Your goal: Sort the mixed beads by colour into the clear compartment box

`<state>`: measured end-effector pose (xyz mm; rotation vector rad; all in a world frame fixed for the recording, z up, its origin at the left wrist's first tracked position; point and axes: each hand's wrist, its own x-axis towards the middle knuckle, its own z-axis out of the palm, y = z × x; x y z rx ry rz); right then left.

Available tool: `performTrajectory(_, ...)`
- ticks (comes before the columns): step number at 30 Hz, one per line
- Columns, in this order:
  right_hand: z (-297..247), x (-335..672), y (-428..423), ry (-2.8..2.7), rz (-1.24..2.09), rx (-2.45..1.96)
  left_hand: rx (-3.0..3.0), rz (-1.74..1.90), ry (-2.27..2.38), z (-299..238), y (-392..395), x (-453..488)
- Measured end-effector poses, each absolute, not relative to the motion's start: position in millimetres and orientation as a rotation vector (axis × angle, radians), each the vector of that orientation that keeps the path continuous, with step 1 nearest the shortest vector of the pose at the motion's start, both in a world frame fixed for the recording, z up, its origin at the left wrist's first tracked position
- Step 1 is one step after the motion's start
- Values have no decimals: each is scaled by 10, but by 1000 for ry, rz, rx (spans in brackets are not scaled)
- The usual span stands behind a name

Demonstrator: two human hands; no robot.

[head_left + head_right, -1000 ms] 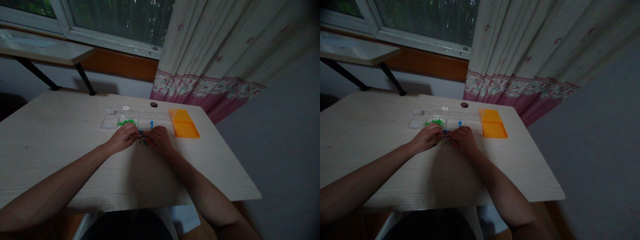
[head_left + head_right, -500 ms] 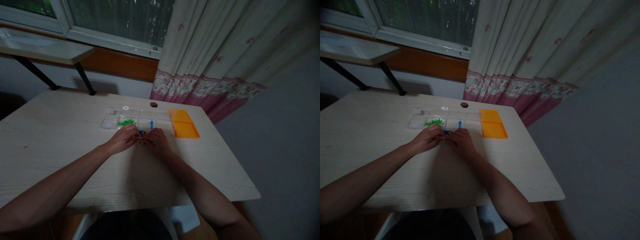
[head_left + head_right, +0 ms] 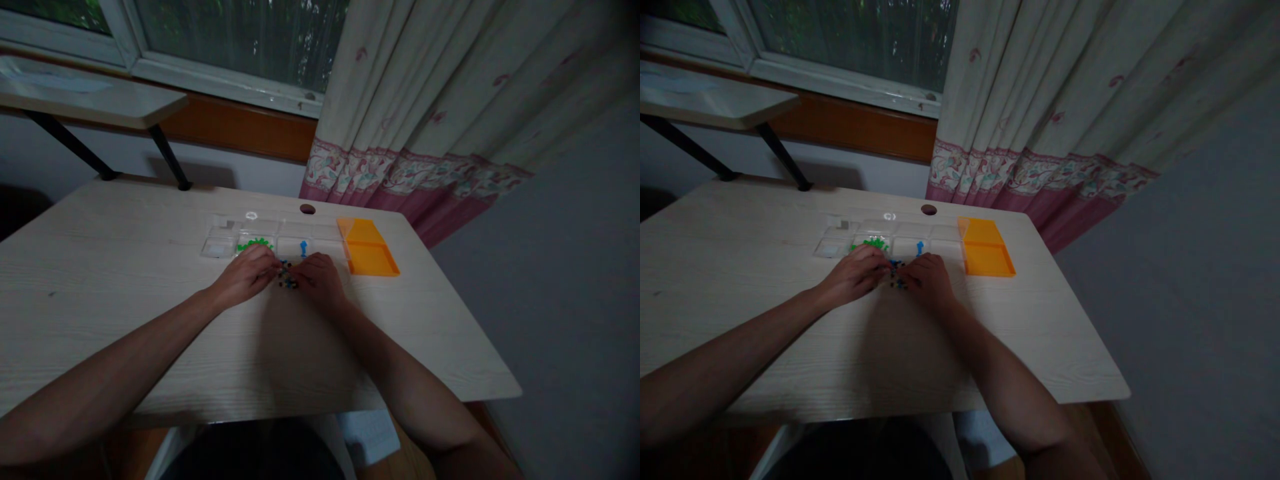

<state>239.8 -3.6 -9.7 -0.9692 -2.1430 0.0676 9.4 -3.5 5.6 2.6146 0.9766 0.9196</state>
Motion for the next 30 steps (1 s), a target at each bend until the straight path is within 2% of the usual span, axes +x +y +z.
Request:
performTrajectory(10,-16,2641,130,-1565,-40,-1344,2548,1099,1064,41,-1,71)
performTrajectory(30,-58,2586,118,-1840,-36,-1414,2605,1045,1078,-5,27,59)
